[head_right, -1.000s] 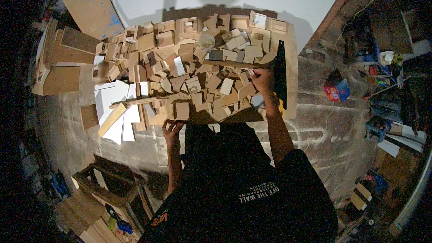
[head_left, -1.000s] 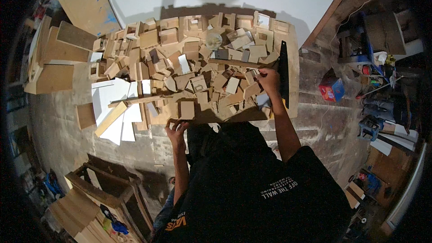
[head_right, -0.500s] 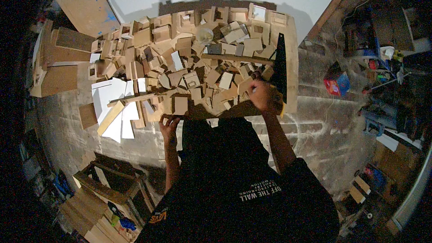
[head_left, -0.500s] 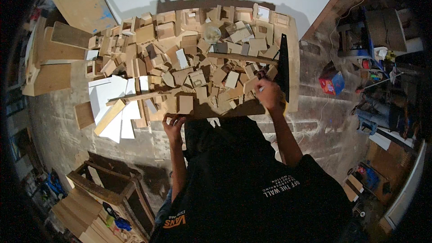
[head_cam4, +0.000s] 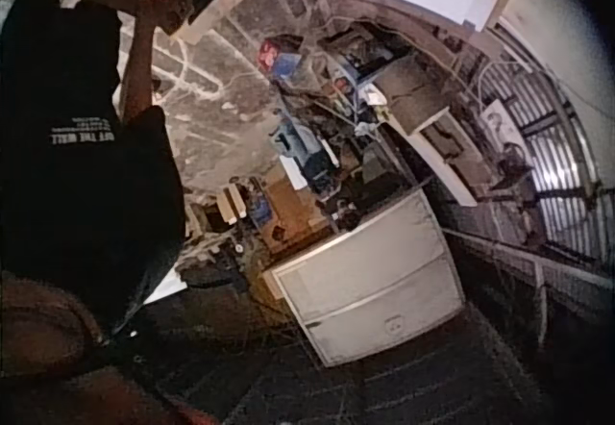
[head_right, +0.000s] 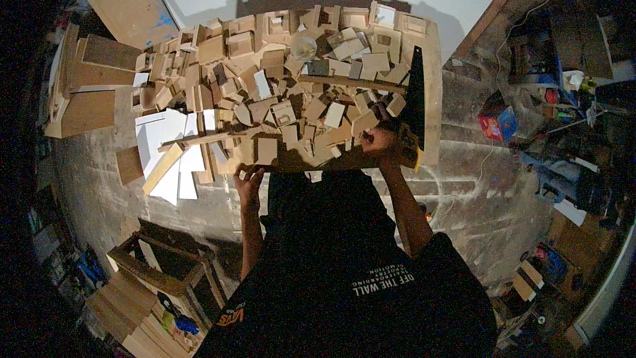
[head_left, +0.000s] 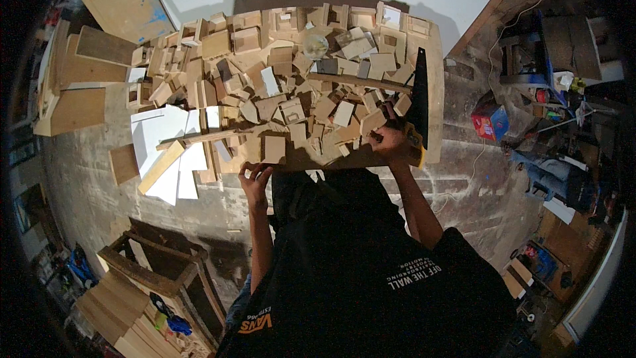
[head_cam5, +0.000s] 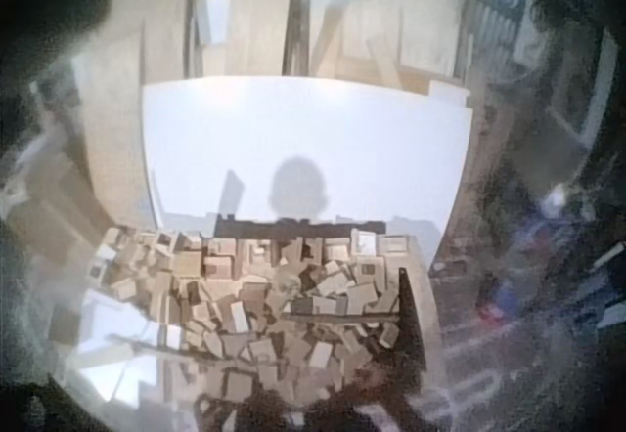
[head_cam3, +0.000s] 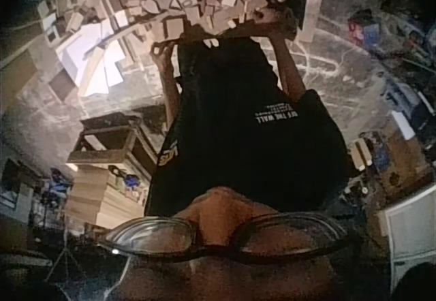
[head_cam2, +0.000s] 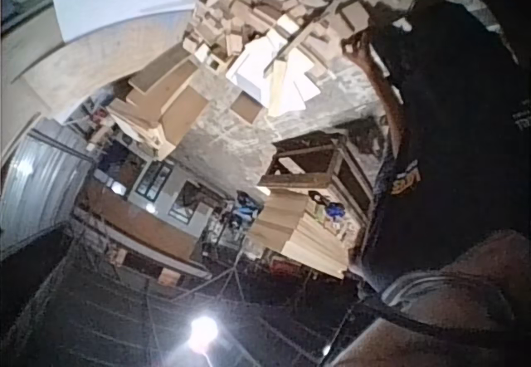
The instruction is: The person organizes wooden blocks on a workbench, uses a hand saw to cut a small piece of wood, and then applies glue to join two wooden pieces.
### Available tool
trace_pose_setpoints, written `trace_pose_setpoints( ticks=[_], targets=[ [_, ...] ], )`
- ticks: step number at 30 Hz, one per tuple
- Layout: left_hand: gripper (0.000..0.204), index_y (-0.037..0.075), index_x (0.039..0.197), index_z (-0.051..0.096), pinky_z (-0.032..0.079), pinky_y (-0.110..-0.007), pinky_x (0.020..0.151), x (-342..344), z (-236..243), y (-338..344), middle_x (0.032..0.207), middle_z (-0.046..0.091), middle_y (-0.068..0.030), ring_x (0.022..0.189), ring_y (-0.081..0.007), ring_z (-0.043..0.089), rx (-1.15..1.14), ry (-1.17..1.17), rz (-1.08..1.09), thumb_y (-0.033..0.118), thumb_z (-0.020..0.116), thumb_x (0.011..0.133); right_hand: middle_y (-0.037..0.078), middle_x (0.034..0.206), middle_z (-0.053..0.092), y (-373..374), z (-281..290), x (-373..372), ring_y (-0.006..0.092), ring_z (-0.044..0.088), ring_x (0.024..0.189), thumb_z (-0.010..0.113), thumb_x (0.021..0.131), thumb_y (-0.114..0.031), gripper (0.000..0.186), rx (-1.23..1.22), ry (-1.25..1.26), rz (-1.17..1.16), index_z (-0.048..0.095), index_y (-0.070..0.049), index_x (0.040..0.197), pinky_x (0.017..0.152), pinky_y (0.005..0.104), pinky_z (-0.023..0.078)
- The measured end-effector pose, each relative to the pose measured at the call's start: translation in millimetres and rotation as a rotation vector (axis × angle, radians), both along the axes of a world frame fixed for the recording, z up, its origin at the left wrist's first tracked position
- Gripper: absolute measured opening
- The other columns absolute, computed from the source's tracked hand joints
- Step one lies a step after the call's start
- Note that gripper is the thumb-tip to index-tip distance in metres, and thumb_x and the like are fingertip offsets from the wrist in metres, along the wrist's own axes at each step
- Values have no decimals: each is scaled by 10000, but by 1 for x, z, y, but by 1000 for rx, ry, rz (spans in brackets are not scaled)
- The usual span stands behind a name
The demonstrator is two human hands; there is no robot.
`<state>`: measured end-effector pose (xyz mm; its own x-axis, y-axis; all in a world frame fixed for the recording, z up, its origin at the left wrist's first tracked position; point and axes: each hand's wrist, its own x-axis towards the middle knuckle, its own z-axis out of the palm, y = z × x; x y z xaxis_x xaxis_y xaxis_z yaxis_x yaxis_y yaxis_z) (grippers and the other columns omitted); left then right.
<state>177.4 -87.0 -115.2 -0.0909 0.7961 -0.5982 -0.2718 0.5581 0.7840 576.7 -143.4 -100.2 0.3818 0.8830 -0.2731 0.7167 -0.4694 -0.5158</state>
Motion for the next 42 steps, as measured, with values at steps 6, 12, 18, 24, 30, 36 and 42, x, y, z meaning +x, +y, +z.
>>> trace_pose_setpoints(
  ticks=[6,12,18,24,30,36,42],
  targets=[
    [805,83,1336,273,550,-395,917,3,5,3,1161,574,-225,1053,-293,623,-3,-13,-19,-45,794,735,176,690,641,-6,-48,-2,321,636,617,778,767,-268,284,255,-23,-84,667,-7,780,589,395,490],
    [763,88,1301,291,550,-381,905,5,5,-1,1119,597,-191,1021,-266,638,47,-77,-3,-54,789,741,176,574,567,13,-12,-1,278,520,490,728,845,-250,345,163,-16,-284,606,39,701,527,397,423],
    [761,91,1296,284,558,-386,869,3,6,-1,1108,601,-182,1006,-255,640,-14,-66,13,-60,784,743,152,670,632,40,23,-33,298,641,613,732,837,-244,271,246,20,-140,644,4,770,582,388,487],
    [662,132,1335,303,546,-402,884,1,7,-3,1182,584,-167,1034,-258,643,-15,-71,-11,33,718,829,131,808,678,75,8,-77,309,676,726,783,796,-323,334,401,100,198,648,-41,917,616,424,513],
    [660,163,1360,295,548,-388,873,0,7,-4,1206,560,-154,1035,-254,642,-24,-68,-10,56,708,857,154,932,689,95,7,-122,338,673,887,751,810,-406,544,-70,-53,352,583,-95,1223,781,468,515],
    [865,113,1356,272,559,-360,804,6,11,3,1153,569,-168,970,-253,620,-94,-44,70,-60,819,708,223,1052,653,109,11,-128,370,643,1003,731,840,-403,799,-239,-101,496,375,-59,1467,869,498,481],
    [879,107,1360,263,560,-348,798,-2,3,1,1134,573,-167,994,-248,611,-80,-52,60,-49,826,704,219,1054,640,125,33,-128,371,636,989,742,837,-367,832,-478,-86,476,334,-37,1481,876,495,471]
  ],
)
